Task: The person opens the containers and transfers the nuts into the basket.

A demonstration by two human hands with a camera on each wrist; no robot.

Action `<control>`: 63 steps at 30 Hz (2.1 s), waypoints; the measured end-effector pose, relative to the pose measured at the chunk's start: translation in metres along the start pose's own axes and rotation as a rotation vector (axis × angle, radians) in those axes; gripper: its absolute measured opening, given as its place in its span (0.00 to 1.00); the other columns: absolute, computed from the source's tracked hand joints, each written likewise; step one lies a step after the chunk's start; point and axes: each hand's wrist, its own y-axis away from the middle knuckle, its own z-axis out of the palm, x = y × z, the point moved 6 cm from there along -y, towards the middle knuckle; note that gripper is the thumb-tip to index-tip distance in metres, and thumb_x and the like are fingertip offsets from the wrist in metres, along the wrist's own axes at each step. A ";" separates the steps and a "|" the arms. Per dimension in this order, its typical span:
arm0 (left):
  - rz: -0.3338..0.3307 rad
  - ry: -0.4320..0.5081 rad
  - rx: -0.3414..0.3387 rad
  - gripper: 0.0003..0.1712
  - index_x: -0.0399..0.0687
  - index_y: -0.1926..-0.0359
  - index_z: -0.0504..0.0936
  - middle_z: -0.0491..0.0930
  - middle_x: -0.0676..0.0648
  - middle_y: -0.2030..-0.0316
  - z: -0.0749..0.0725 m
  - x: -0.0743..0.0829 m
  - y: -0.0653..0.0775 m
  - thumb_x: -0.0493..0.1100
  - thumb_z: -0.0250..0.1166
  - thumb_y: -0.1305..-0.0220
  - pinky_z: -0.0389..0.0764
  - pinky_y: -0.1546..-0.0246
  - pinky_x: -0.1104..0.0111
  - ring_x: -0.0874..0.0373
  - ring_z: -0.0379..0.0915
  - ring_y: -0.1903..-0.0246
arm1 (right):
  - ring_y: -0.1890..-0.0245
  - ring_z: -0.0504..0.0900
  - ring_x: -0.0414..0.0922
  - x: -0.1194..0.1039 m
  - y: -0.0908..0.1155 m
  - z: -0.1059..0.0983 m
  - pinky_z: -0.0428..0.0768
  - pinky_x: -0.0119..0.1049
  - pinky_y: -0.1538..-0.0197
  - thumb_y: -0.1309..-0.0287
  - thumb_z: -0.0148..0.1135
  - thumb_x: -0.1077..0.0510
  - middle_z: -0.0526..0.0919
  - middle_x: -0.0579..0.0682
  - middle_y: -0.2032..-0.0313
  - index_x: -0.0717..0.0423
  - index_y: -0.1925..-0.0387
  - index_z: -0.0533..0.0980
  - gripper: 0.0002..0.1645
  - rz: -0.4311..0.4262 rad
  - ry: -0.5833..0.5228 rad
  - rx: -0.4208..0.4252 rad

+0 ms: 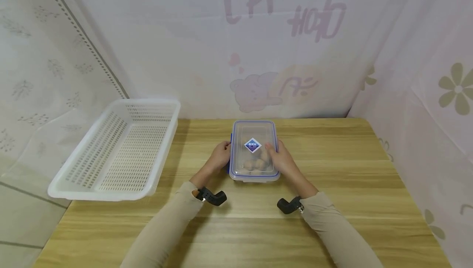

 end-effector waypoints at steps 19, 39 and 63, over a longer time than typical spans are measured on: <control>-0.015 0.036 -0.030 0.24 0.33 0.33 0.71 0.81 0.34 0.50 -0.025 0.017 0.005 0.41 0.54 0.22 0.88 0.64 0.58 0.42 0.83 0.58 | 0.41 0.74 0.63 -0.009 0.004 -0.021 0.79 0.54 0.41 0.26 0.51 0.36 0.73 0.70 0.40 0.69 0.26 0.57 0.47 -0.047 0.195 0.078; -0.003 -0.075 -0.174 0.32 0.37 0.27 0.66 0.79 0.39 0.58 -0.020 0.037 0.028 0.40 0.65 0.28 0.88 0.63 0.53 0.48 0.81 0.71 | 0.67 0.80 0.48 -0.014 0.023 -0.028 0.84 0.38 0.66 0.28 0.61 0.50 0.77 0.60 0.59 0.68 0.30 0.63 0.36 -0.082 0.193 0.042; -0.011 -0.091 -0.161 0.32 0.38 0.28 0.69 0.78 0.39 0.57 -0.021 0.046 0.028 0.38 0.66 0.29 0.87 0.59 0.50 0.51 0.82 0.67 | 0.72 0.81 0.45 -0.022 0.030 -0.029 0.84 0.36 0.70 0.30 0.64 0.50 0.81 0.61 0.60 0.71 0.34 0.69 0.35 -0.155 0.272 0.118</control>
